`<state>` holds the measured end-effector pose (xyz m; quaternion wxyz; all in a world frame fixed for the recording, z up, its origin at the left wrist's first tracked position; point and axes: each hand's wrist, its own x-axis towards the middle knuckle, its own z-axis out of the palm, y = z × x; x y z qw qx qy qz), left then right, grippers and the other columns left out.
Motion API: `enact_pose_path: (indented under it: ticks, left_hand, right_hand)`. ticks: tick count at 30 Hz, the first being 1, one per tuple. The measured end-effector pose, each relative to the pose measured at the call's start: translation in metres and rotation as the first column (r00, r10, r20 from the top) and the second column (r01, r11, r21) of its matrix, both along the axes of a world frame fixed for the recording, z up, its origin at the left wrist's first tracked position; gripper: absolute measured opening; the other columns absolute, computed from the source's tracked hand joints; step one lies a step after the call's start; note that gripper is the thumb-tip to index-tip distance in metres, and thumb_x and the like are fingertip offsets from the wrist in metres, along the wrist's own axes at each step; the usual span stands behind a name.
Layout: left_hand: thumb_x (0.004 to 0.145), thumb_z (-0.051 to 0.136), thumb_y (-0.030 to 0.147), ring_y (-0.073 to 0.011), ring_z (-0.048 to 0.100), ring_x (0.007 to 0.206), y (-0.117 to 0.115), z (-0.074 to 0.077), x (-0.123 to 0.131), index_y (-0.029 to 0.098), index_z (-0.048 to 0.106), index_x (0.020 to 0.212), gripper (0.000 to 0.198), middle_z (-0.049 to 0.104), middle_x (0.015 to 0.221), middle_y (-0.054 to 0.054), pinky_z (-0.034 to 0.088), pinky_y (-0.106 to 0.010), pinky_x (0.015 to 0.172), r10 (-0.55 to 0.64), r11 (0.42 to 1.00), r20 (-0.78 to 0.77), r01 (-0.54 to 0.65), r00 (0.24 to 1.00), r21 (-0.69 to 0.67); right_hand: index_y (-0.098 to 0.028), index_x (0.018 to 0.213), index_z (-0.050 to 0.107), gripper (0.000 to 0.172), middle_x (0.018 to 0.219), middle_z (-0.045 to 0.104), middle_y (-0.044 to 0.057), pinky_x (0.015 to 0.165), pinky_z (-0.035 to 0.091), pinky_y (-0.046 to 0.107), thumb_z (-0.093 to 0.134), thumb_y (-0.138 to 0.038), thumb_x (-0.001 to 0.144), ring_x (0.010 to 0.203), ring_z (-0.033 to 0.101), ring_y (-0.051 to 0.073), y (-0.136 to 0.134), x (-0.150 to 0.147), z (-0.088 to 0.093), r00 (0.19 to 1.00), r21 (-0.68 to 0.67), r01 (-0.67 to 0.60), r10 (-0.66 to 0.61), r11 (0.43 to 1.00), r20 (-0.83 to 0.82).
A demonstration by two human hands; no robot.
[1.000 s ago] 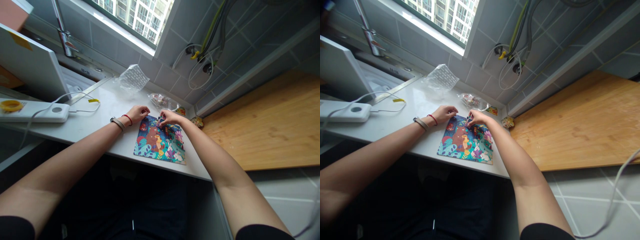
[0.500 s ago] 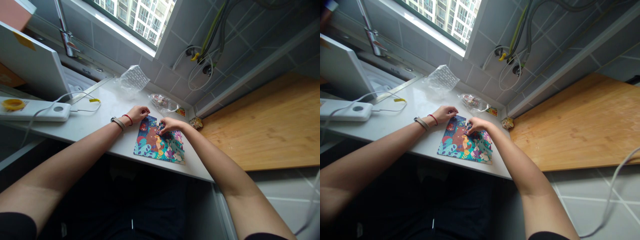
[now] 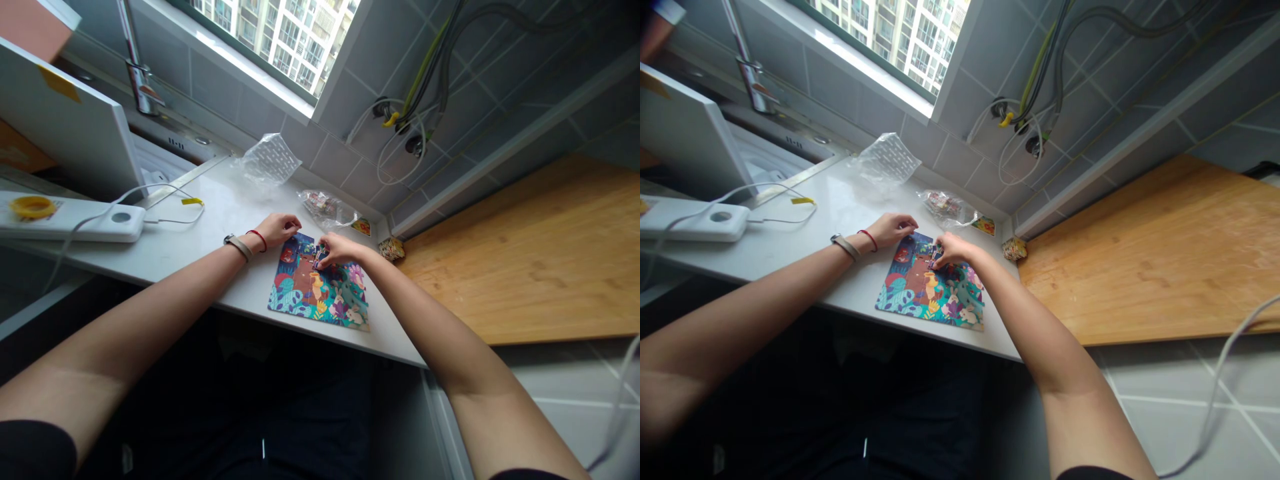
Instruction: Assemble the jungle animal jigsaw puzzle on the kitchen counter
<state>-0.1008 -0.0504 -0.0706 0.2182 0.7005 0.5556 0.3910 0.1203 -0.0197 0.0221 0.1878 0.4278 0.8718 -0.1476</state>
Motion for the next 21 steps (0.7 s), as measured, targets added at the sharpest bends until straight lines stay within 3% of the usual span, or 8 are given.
enact_pose_path:
  ticks: [3,15,21]
  left_hand:
    - [0.083,0.062,0.026,-0.0199,0.074,0.081,0.001,-0.001,0.0,0.018,0.082,0.099,0.026,0.081,0.089,-0.006,0.057,-0.026,0.077,-0.005,1.0,0.003,0.005,1.0,-0.001]
    - [0.086,0.06,0.025,-0.0184,0.073,0.079,0.001,-0.002,-0.001,0.018,0.081,0.1,0.026,0.082,0.09,-0.006,0.055,-0.025,0.075,-0.016,0.999,-0.053,0.017,0.998,0.027]
    - [0.087,0.058,0.023,-0.0195,0.071,0.08,-0.001,-0.003,-0.001,0.019,0.08,0.098,0.025,0.08,0.089,-0.006,0.054,-0.027,0.079,-0.057,0.995,-0.174,0.07,0.983,0.071]
  right_hand:
    - [-0.019,0.109,0.069,0.055,0.11,0.073,0.007,0.072,0.043,0.026,0.094,-0.04,0.064,0.097,0.065,0.025,-0.003,0.003,0.0,1.0,0.039,-0.003,0.004,0.999,-0.022]
    - [-0.018,0.111,0.065,0.05,0.097,0.071,0.004,0.073,0.041,0.026,0.087,-0.039,0.071,0.087,0.061,0.02,-0.018,0.024,0.008,0.98,0.077,0.018,-0.003,0.997,-0.198]
    - [-0.017,0.111,0.072,0.051,0.099,0.073,0.004,0.072,0.044,0.026,0.09,-0.043,0.07,0.088,0.065,0.02,-0.03,0.026,0.005,0.984,-0.205,-0.025,-0.013,0.978,-0.178]
